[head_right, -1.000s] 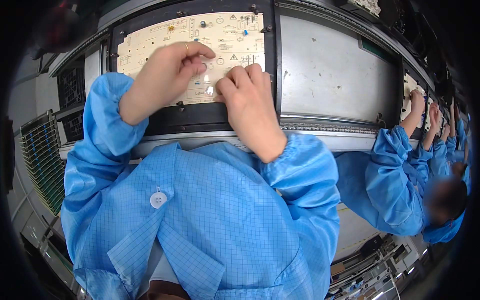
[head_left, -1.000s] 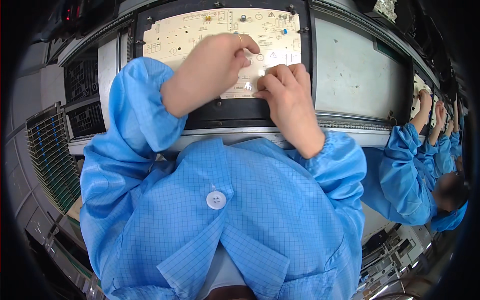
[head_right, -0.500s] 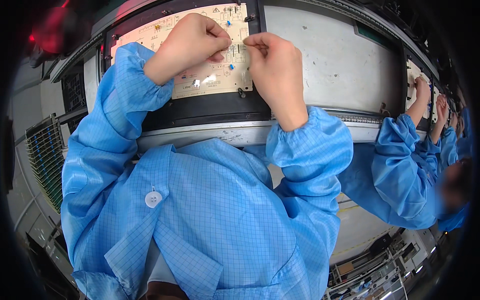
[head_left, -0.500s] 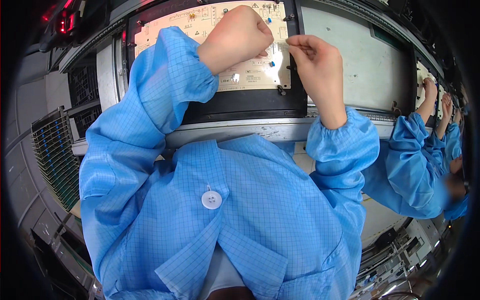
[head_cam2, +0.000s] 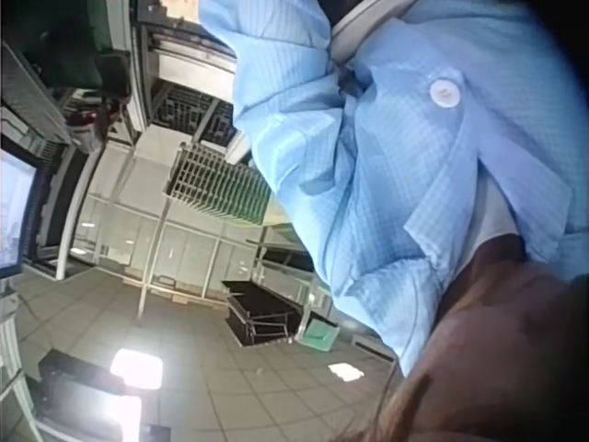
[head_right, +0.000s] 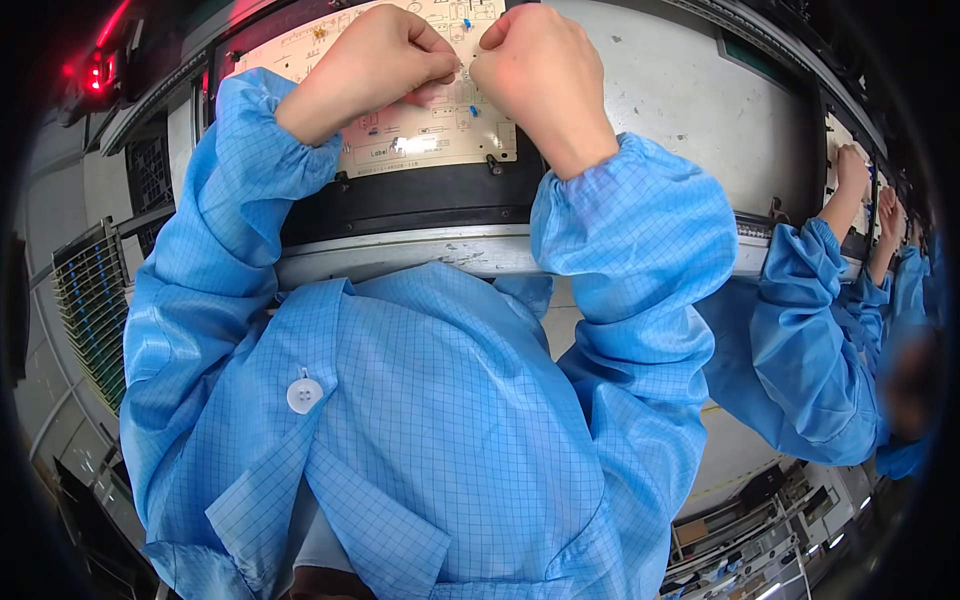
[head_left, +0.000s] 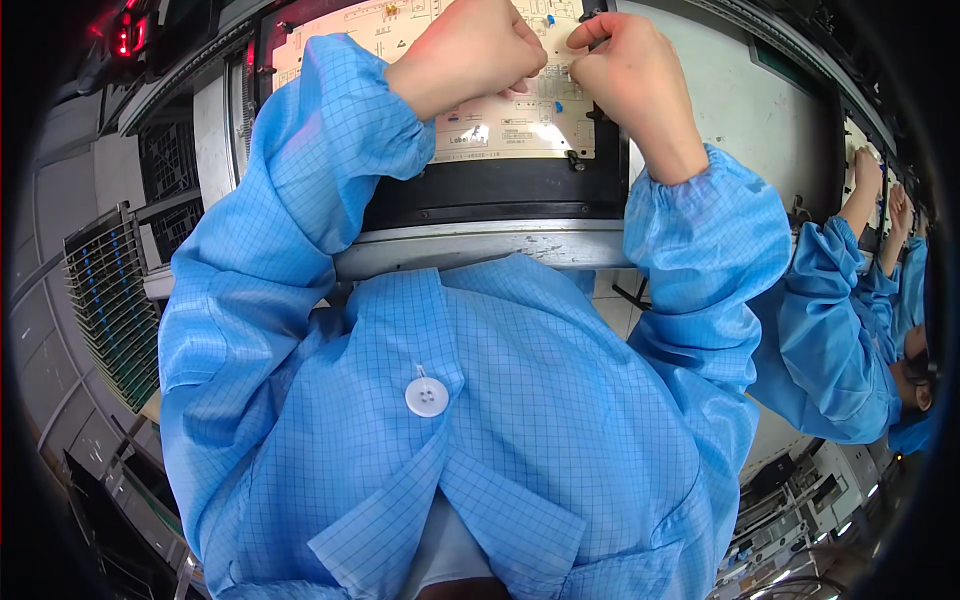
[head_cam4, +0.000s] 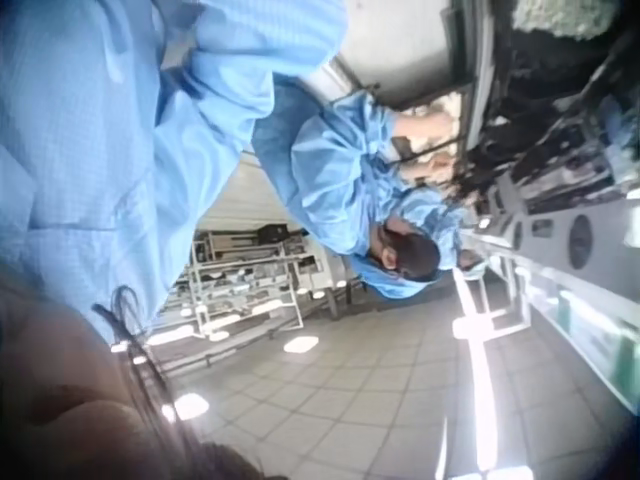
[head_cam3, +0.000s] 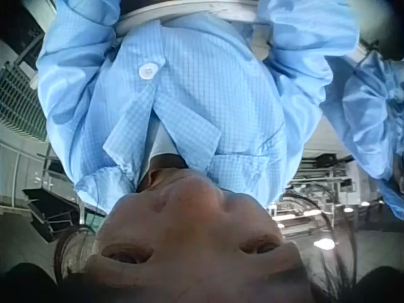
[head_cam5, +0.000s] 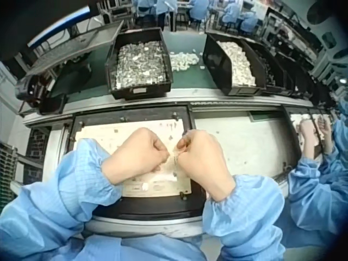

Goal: Manual assembly and inspection of components on printed circuit boards.

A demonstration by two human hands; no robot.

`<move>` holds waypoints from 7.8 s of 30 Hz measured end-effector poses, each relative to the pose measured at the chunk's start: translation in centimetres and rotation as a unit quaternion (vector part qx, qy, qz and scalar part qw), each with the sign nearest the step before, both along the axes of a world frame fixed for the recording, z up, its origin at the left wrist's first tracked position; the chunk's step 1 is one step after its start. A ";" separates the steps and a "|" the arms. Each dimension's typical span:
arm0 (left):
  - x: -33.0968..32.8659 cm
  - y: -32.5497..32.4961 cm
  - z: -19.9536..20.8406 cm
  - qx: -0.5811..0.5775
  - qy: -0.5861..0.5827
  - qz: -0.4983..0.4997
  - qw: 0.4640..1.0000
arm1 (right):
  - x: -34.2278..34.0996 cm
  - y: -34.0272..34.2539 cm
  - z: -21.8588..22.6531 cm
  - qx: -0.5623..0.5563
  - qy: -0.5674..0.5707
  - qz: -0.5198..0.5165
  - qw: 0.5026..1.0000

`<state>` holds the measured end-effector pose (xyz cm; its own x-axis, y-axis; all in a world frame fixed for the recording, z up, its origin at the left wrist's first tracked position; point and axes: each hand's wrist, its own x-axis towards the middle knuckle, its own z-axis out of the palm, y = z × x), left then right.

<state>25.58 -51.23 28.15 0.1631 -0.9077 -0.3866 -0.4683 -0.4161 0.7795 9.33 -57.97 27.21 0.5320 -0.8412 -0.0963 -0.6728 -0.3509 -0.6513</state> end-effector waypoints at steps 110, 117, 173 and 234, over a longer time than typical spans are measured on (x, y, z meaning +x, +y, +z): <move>-7.0 -4.9 -1.9 -0.008 -0.127 -0.030 0.991 | -14.0 5.2 -6.6 -0.119 -0.356 -0.293 0.879; -7.8 -4.9 -1.0 -0.091 -0.187 -0.063 0.976 | -14.3 5.2 -5.9 -0.143 -0.382 -0.270 0.872; 10.3 21.7 -4.9 -0.110 0.234 0.245 0.935 | -0.3 2.3 -0.6 -0.170 0.224 -0.323 0.904; -11.5 66.9 -6.0 0.467 -0.275 0.832 0.122 | 33.9 42.8 -6.8 0.252 -0.077 0.865 0.427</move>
